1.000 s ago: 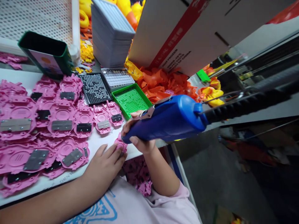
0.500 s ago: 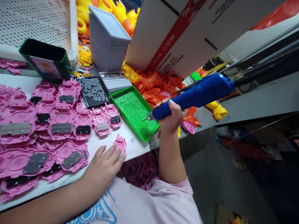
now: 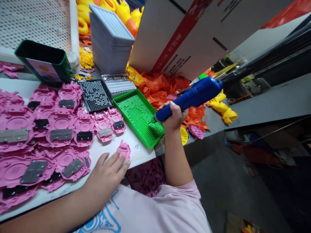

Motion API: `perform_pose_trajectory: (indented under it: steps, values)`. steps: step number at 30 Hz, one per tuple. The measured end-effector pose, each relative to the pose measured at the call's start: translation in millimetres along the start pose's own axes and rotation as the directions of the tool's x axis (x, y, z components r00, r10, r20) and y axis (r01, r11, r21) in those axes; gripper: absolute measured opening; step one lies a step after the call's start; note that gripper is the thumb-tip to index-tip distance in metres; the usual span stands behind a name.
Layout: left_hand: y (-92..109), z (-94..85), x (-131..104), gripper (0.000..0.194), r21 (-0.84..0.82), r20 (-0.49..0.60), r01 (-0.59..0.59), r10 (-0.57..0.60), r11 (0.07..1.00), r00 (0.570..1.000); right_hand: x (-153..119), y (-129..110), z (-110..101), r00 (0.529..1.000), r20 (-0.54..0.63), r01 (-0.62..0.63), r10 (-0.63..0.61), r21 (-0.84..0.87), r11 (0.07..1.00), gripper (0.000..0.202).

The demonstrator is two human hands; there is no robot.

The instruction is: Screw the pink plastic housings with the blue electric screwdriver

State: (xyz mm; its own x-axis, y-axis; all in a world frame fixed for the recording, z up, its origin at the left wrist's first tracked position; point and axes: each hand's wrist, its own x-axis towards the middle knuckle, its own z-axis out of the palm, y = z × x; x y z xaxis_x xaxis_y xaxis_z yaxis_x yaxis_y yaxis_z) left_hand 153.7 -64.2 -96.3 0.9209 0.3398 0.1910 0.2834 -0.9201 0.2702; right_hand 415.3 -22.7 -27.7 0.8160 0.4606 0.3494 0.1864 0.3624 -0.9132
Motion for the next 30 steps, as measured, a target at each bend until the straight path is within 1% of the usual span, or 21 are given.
perform_pose_trajectory:
  steps: [1, 4, 9, 14, 20, 24, 30]
  values:
    - [0.1, 0.0, -0.2, 0.027, -0.002, -0.008, 0.001, -0.001, 1.000, 1.000, -0.9, 0.3, 1.4, 1.000, -0.009, 0.016, -0.016, 0.003, 1.000, 0.020]
    - [0.5, 0.3, -0.6, 0.026, 0.000, -0.025, 0.006, -0.006, 1.000, 1.000, -3.0, 3.0, 3.2, 1.000, -0.005, 0.009, -0.009, -0.005, 1.000, 0.019]
    - [0.9, 1.1, 0.0, 0.025, 0.012, -0.019, 0.005, -0.005, 1.000, 1.000, -6.0, 8.1, 2.6, 1.000, 0.016, -0.015, 0.014, 0.013, 1.000, 0.016]
    - [0.4, 1.1, 0.5, 0.023, 0.010, -0.057, 0.008, -0.008, 1.000, 0.998, -6.4, 3.2, 1.9, 0.999, 0.042, 0.013, -0.014, 0.027, 1.000, 0.014]
    - [-0.1, 0.5, 0.9, 0.023, 0.014, -0.102, -0.004, 0.006, 1.000, 0.995, -4.0, -5.1, -2.4, 0.999, 0.039, -0.031, 0.030, 0.036, 0.999, 0.017]
    - [0.5, 0.6, 0.8, 0.023, 0.013, -0.103, -0.003, 0.004, 1.000, 0.995, -4.8, -4.4, -1.3, 0.998, 0.054, -0.010, 0.010, 0.005, 1.000, 0.022]
    - [0.7, 2.0, 0.5, 0.022, 0.017, -0.123, 0.005, -0.003, 1.000, 0.992, -3.9, -0.6, -3.7, 0.998, 0.055, -0.001, 0.001, 0.008, 1.000, 0.020]
